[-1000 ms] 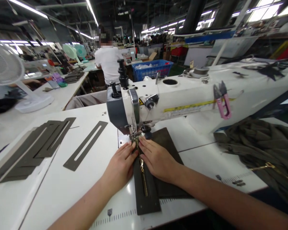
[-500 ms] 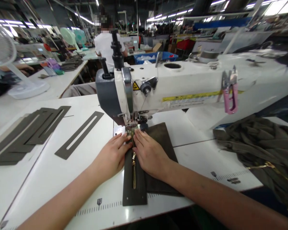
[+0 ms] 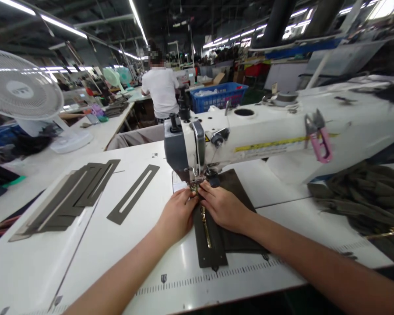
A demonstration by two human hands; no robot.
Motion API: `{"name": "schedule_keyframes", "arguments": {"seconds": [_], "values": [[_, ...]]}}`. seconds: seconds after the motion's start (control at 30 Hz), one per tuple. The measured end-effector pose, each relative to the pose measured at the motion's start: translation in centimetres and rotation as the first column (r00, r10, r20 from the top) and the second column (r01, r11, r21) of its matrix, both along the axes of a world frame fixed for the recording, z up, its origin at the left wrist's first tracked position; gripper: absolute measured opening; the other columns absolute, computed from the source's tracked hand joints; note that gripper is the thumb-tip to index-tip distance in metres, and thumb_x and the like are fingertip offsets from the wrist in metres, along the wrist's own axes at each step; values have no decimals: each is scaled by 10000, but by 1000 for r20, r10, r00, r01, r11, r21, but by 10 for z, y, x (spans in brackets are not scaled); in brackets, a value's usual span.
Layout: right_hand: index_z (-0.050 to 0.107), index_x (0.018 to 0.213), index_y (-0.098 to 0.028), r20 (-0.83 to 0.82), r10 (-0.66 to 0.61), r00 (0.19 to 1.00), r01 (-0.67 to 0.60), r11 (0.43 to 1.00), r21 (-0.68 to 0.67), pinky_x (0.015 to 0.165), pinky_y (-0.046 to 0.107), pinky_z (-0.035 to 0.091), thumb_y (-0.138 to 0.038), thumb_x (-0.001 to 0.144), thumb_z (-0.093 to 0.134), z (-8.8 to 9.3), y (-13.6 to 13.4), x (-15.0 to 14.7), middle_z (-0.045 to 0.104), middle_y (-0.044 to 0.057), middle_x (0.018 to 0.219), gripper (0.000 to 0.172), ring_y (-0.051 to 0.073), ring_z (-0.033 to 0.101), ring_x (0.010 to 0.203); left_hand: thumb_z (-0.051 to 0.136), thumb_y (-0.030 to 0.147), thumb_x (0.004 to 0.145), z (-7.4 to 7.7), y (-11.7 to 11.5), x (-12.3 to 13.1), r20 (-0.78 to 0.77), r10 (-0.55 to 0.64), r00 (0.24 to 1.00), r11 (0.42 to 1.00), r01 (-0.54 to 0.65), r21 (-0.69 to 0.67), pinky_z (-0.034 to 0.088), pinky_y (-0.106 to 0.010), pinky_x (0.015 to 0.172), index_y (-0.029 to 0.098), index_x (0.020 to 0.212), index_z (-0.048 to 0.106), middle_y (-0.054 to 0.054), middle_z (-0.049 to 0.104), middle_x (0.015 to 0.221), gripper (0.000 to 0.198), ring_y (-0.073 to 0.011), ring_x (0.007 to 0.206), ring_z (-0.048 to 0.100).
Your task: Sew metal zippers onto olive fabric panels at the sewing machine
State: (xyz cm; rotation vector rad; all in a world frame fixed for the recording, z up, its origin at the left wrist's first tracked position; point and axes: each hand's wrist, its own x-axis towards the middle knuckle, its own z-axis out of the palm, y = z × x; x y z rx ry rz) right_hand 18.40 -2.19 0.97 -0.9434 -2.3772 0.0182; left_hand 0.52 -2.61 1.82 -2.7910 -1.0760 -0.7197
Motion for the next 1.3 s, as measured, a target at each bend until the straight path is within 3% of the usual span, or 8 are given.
{"name": "schedule_keyframes", "arguments": {"seconds": [0.13, 0.27, 0.37, 0.47, 0.57, 0.8, 1.1, 1.3], "values": [[578, 802, -118, -29, 43, 999, -45, 996, -74, 818, 387, 461, -210, 806, 552, 11, -11, 5, 594, 108, 938, 95, 229, 530, 896, 441, 70, 732, 0, -8, -6, -12, -28, 1000, 999, 28, -20, 478, -454, 886, 117, 1007, 577, -149, 606, 1046, 311, -257, 1005, 565], [562, 741, -116, 105, -41, 994, 42, 999, -14, 667, 365, 459, -119, 807, 505, 19, -30, 6, 562, 77, 761, 88, 205, 504, 723, 464, 97, 779, 1, -26, -8, -2, -46, 999, 999, 46, -11, 497, -437, 867, 141, 976, 587, -126, 630, 1025, 236, -242, 984, 588], [599, 835, -116, 123, 11, 992, -9, 1000, -10, 761, 394, 441, -182, 825, 487, 23, -56, 7, 590, 108, 889, 131, 228, 518, 841, 467, 82, 785, 0, -36, -7, 25, -16, 1000, 1000, 16, -15, 500, -418, 869, 149, 983, 584, -110, 632, 1030, 239, -233, 1016, 578], [580, 1058, -74, 127, 101, 987, -96, 994, -50, 929, 420, 374, -320, 786, 528, 24, -84, 10, 538, 169, 1167, 370, 275, 457, 1087, 455, 76, 785, 0, -40, -7, 57, -7, 998, 1000, 8, -20, 507, -406, 863, 153, 990, 582, -104, 631, 1036, 253, -226, 1025, 574], [547, 1137, -21, 171, 37, 985, -39, 999, 9, 961, 426, 365, -292, 787, 494, 16, -97, 9, 508, 200, 1228, 446, 295, 426, 1154, 460, 88, 784, 0, -40, -7, 61, -16, 998, 1000, 17, -19, 511, -400, 860, 147, 977, 585, -106, 636, 1026, 237, -225, 1010, 581], [665, 863, -29, 9, -7, 1000, 3, 929, 371, 797, 317, 510, -50, 802, 407, -12, -83, -6, 668, 162, 927, 266, 225, 602, 906, 429, 105, 818, -1, -43, -4, 11, 10, 1000, 998, -11, 59, 522, -399, 841, 133, 1006, 582, -123, 636, 1037, 244, -239, 1006, 587], [678, 810, -48, -51, -18, 999, 35, 936, 351, 723, 307, 557, -37, 827, 347, -8, -83, -8, 684, 148, 885, 332, 227, 639, 844, 418, 54, 818, -3, -45, -1, -85, 32, 996, 992, -21, 127, 521, -404, 846, 75, 1002, 582, -154, 633, 1046, 248, -255, 981, 600], [679, 838, -44, -38, -16, 999, 27, 947, 319, 772, 302, 544, -39, 834, 338, -9, -74, -7, 681, 152, 906, 341, 222, 633, 874, 429, 44, 810, 2, -38, 2, -83, 35, 996, 993, -26, 111, 525, -404, 840, 76, 997, 581, -154, 629, 1042, 244, -252, 970, 599]]}}
